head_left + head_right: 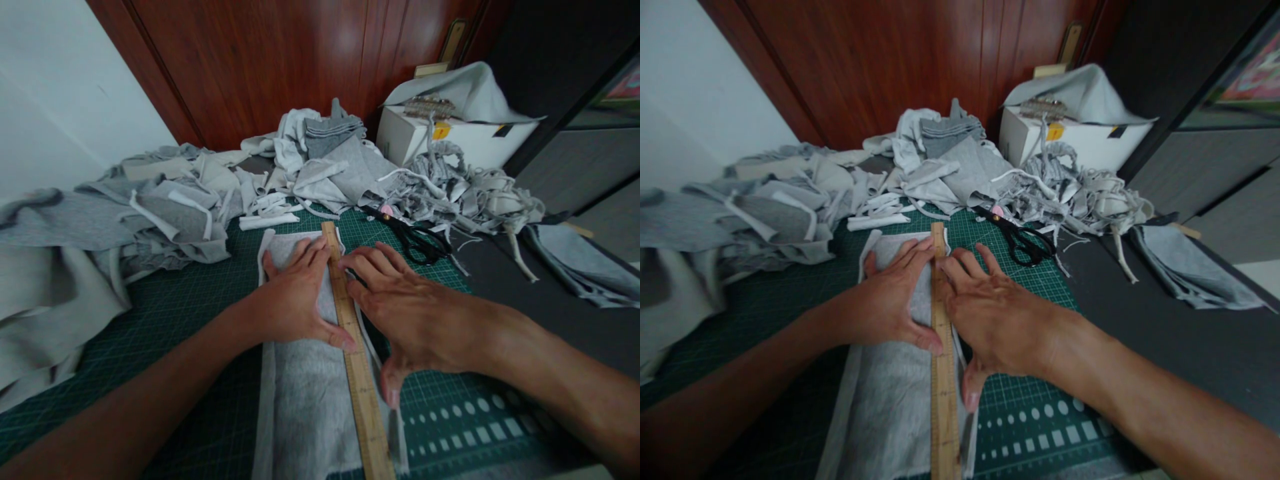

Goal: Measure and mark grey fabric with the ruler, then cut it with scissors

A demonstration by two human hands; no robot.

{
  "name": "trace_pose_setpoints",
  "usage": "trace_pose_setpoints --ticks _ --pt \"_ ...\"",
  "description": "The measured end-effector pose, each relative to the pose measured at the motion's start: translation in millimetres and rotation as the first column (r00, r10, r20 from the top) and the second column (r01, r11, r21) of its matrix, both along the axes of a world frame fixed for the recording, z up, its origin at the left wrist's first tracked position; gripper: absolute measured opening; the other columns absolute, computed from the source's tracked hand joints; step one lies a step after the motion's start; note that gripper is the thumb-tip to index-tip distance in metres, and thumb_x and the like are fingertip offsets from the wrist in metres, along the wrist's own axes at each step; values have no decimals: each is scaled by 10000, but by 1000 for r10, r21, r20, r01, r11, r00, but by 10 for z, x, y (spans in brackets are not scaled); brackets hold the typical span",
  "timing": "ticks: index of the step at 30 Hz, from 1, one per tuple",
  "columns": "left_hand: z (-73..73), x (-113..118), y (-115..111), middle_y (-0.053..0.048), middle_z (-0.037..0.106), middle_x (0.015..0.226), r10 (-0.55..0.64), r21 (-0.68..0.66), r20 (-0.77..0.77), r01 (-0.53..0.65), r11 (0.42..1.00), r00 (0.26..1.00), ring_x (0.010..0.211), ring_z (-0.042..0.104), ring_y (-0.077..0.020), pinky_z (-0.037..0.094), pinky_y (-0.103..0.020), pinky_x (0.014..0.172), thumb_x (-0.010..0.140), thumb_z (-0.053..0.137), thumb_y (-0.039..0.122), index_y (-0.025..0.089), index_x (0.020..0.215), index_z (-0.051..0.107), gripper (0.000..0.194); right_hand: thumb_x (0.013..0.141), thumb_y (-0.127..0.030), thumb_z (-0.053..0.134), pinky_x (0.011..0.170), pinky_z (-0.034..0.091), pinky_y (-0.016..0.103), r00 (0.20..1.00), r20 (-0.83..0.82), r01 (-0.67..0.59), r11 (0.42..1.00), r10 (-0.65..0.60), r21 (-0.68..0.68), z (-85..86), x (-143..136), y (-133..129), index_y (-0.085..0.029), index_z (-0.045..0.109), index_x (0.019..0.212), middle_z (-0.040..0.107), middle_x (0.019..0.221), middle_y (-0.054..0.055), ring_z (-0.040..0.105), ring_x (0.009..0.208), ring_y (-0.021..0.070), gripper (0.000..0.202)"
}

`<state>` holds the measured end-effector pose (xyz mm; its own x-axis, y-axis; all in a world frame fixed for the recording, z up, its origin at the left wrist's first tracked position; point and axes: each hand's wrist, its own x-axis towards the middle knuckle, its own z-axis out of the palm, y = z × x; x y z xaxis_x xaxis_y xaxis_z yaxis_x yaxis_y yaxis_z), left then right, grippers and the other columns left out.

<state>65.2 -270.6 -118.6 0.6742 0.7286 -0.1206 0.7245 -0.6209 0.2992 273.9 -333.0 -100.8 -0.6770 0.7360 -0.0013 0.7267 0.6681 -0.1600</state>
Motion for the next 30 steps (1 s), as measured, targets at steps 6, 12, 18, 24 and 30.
trace_pose_setpoints --ticks 6,12,18,24,30 --pt "-2 -20 -2 -256 78 1743 15 -16 -23 -16 1000 1000 1593 8 -530 23 -855 1154 506 776 894 191 1670 146 1498 532 -786 854 1280 159 617 1000 -4 -10 990 10 -141 -79 53 39 -25 264 1635 202 1712 313 178 1587 471 1464" --pt "-12 -25 4 -271 101 1734 16 -13 -20 -16 1000 1000 1592 18 -529 13 -854 1156 498 780 888 174 1676 123 1526 493 -775 872 1272 167 636 999 10 32 989 -30 -146 -54 28 33 0 179 1654 225 1694 339 225 1573 474 1559" --pt "-4 -25 5 -276 88 1734 14 -4 -1 -14 1000 1000 1580 19 -557 32 -881 1137 453 797 900 167 1678 137 1573 402 -801 871 1244 176 677 999 -22 32 994 -34 -109 -42 13 93 -18 237 1649 342 1635 318 345 1471 502 1603" --pt "32 -19 -6 -259 57 1738 22 -33 -44 -24 999 999 1591 -17 -531 4 -902 1108 496 769 910 164 1681 90 1556 420 -816 846 1235 212 658 999 -32 9 991 -13 -131 -45 34 139 17 254 1637 378 1589 309 364 1432 489 1589" --pt "18 -12 -1 -245 70 1745 19 -24 -39 -20 1000 999 1588 -4 -540 37 -874 1141 461 776 921 167 1679 109 1580 423 -769 874 1231 237 640 999 1 32 989 -32 -148 -35 27 104 8 233 1645 329 1619 315 304 1474 491 1584"
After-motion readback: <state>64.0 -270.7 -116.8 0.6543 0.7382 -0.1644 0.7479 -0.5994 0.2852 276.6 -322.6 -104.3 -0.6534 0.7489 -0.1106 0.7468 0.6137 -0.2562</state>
